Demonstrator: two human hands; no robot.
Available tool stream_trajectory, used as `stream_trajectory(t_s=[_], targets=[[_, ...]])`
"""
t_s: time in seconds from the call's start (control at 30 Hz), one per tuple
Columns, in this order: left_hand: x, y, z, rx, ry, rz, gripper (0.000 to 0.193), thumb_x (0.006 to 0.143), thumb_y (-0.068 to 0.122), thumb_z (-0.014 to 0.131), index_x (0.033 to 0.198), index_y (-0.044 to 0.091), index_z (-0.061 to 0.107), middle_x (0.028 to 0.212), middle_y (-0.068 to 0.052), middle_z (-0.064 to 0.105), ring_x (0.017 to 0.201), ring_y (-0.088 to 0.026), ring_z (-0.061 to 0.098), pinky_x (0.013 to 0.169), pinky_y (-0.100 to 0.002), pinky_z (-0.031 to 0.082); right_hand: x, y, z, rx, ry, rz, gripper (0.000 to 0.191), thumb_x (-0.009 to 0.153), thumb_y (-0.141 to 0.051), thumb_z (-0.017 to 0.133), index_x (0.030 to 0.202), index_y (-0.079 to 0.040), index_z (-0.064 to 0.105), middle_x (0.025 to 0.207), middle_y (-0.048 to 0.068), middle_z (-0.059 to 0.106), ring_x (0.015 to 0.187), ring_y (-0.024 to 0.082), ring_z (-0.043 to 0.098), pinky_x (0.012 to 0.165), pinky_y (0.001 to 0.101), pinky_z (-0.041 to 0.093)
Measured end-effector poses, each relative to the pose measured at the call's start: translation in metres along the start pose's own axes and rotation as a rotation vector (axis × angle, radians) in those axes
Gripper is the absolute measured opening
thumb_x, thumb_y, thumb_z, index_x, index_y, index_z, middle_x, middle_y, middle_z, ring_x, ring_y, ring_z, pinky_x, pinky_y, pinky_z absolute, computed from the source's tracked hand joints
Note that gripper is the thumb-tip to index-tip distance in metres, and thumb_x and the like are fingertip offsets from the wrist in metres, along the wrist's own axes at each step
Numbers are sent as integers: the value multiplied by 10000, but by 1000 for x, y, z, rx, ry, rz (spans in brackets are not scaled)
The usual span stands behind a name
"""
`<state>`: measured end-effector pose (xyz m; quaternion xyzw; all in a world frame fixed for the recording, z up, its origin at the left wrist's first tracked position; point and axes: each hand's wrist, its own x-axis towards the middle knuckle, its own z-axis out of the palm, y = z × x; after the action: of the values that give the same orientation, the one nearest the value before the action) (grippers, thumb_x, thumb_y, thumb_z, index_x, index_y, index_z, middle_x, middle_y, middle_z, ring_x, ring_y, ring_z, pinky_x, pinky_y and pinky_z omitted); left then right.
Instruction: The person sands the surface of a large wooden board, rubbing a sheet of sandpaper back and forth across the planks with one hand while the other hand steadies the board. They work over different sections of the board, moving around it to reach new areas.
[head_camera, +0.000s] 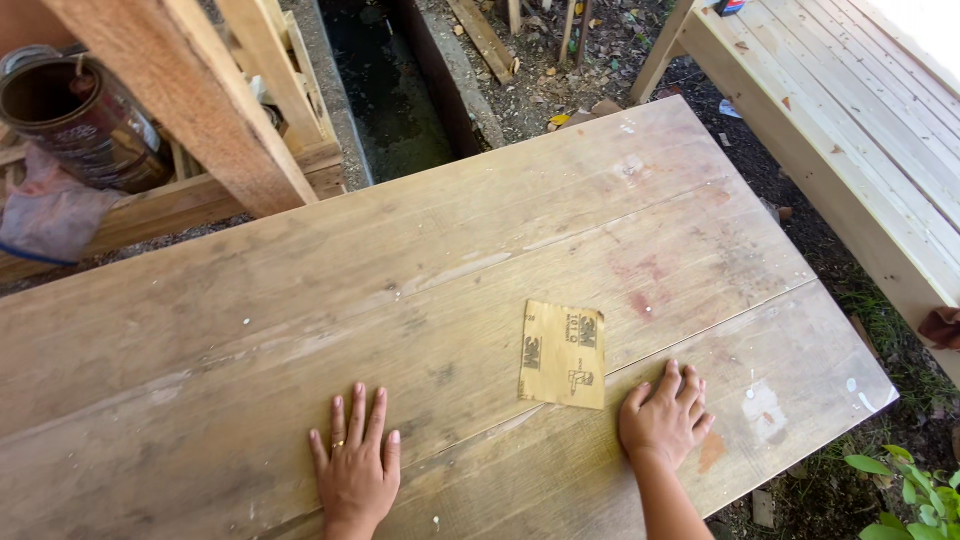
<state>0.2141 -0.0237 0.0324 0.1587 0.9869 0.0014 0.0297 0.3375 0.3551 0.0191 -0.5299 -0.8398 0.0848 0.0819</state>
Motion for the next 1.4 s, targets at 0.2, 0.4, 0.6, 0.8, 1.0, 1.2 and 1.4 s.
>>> stream_trajectory(t_s=[0.2,0.4,0.6,0.8,1.0,1.2,1.4], targets=[[0,-5,-7,-39,-64,-69,724,921,543,348,1617,415,193,1718,104,114,1529,-207,97,1209,-572,77,-2,-15,-7,147,-42,84,686,954,-395,482,1581,-181,308,1697,70,194,1581,246,86,1229,579,22],[2,0,-34,-50,-138,-102,768,890,538,432,1613,427,195,1719,102,124,1537,-190,114,1211,-577,80,-10,-112,1,6,-174,-308,757,925,-412,492,1597,-168,243,1696,36,138,1562,258,53,1215,567,13],[4,2,-28,-13,-244,-127,781,888,548,438,1613,440,169,1723,103,91,1536,-183,102,1214,-585,69,-31,-142,9,-54,-162,-397,681,961,-456,422,1590,-242,274,1694,54,160,1561,277,100,1223,570,49],[3,-2,-5,-70,-55,-66,781,867,533,450,1593,403,194,1694,68,137,1517,-209,151,1193,-619,83,-30,-141,2,-22,-97,-419,682,937,-464,452,1575,-267,312,1679,46,205,1553,279,126,1223,556,66],[4,-9,35,-236,380,27,726,849,500,447,1533,357,248,1625,35,204,1476,-238,180,1145,-660,92,-31,-144,3,-46,-91,-402,667,943,-476,444,1568,-275,327,1678,27,223,1556,248,142,1239,527,73],[8,-10,31,-222,464,64,673,889,521,346,1530,362,217,1625,41,168,1477,-245,126,1132,-671,64,-31,-140,8,-60,-104,-400,679,942,-484,409,1579,-284,292,1689,20,184,1567,241,114,1248,514,50],[9,1,-20,59,-460,-102,725,948,560,384,1597,425,90,1705,85,17,1565,-210,41,1219,-621,18,-31,-138,7,-178,-230,-420,707,997,-539,280,1630,-295,81,1709,52,19,1562,279,-8,1221,539,-13]])
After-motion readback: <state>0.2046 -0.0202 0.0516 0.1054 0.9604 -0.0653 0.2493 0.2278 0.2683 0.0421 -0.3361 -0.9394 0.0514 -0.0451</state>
